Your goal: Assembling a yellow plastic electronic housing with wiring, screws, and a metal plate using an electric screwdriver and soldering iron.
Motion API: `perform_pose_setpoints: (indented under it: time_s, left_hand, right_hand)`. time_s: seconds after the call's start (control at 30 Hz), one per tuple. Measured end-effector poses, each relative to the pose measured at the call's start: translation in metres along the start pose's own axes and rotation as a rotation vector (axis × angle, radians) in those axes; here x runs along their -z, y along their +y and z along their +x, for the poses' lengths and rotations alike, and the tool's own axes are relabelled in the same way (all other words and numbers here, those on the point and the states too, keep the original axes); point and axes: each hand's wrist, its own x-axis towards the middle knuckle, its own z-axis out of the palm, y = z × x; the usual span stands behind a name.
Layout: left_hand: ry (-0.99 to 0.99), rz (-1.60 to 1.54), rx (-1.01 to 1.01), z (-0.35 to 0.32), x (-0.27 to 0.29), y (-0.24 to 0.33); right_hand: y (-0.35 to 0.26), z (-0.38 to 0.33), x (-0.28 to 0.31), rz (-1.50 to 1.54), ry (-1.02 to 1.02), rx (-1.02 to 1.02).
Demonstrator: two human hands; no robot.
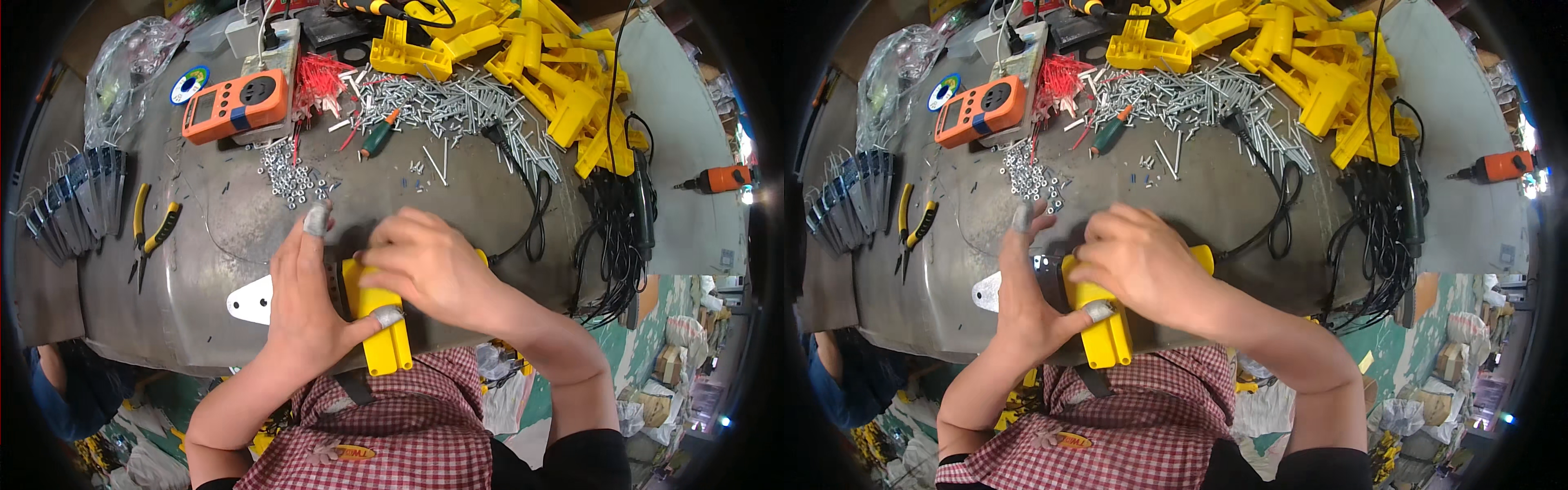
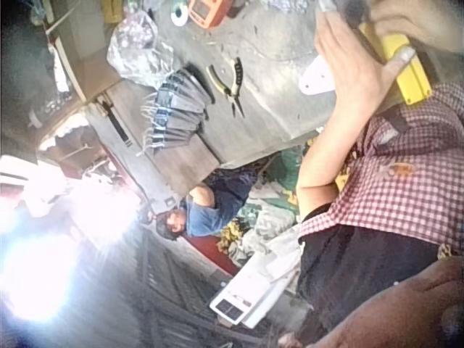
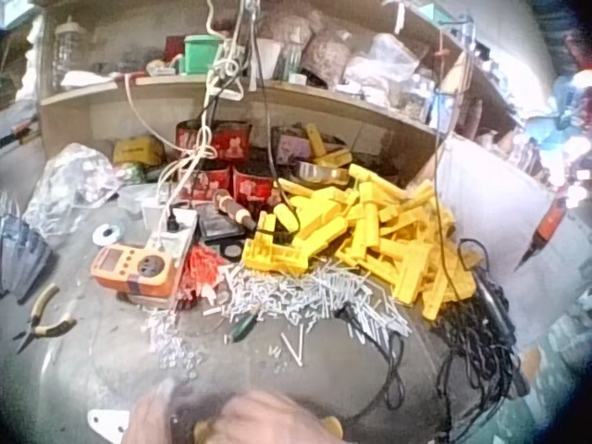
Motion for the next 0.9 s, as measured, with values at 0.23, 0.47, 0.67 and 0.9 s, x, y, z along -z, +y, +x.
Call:
perform_pose_setpoints:
  time_s: [0.23,0.47,0.67,0.9]
  left_hand:
    - [-0.333,0.126,-0.295,0.032,0.009,0.003]
    - [-0.115,0.195,-0.223,0.114,-0.011,-0.038]
    - [-0.107,0.199,-0.118,0.128,-0.031,-0.051]
    - [-0.290,-0.164,-0.016,0.107,-0.017,-0.004]
  right_hand:
    - [0.066,0.013,0.032,-0.351,0.103,0.098]
    - [0.076,0.026,0.024,-0.544,0.007,0.037]
    - [0.045,-0.010,0.056,-0.015,0.163,-0.274]
    - [0.016,-0.092,0.043,-0.147,0.360,-0.090]
